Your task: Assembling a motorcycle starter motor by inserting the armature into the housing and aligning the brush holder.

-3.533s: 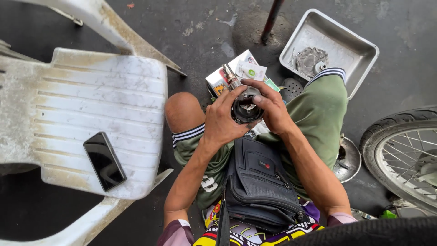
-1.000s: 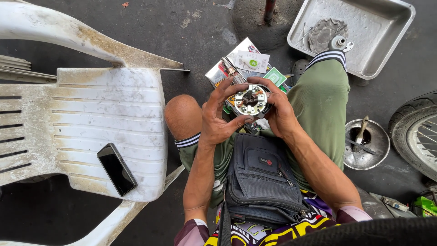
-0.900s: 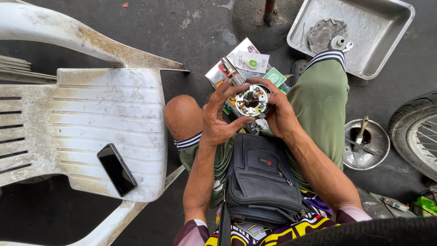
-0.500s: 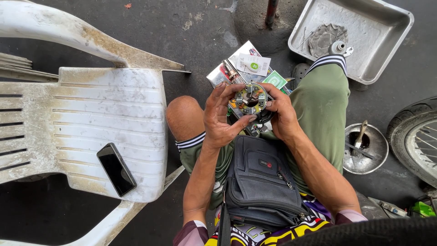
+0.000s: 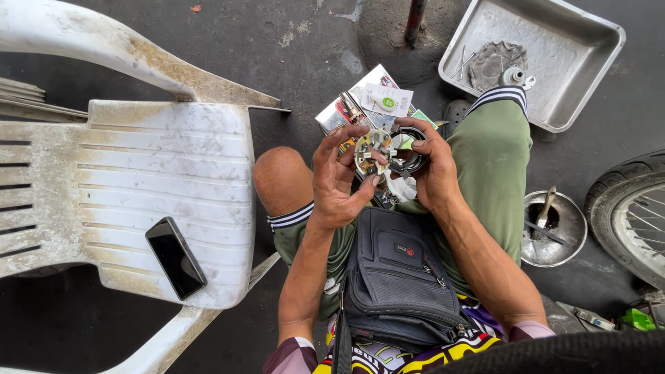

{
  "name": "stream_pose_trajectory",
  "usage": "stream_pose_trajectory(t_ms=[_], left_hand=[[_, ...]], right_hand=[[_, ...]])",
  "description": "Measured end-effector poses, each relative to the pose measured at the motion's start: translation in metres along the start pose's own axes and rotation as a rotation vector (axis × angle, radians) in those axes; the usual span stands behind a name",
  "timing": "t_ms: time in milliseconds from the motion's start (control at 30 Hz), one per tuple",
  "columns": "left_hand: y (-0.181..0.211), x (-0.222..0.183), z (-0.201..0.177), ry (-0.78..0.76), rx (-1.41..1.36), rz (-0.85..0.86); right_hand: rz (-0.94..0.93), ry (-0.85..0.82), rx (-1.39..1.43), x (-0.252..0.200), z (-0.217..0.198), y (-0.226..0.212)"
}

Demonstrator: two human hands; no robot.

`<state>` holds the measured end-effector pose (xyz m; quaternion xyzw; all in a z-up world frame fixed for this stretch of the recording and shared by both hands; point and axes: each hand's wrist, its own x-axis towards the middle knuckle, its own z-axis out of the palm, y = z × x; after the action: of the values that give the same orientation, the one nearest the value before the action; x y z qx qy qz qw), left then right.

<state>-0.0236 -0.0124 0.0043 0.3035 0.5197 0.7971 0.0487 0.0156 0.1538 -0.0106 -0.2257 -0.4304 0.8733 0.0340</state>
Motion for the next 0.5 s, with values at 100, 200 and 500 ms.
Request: stream_pose_trajectory(t_ms=[100,200,500], left_hand=[[0.008,0.007,0.005,-0.011,-0.153,-0.055],[0.004,0.003,0.004,0.001,-0.391,-0.151],[-0.008,-0.002,-0.021,0.016,-0.396,-0.363]], right_hand=[[-0.026,-0.011,0.021,0.004,-0.009,0.008],[-0.065,-0.015,0.049,0.010,-0.014,0.016],[-0.160,-0.042,-0.020,0.006,-0.005,0.006]])
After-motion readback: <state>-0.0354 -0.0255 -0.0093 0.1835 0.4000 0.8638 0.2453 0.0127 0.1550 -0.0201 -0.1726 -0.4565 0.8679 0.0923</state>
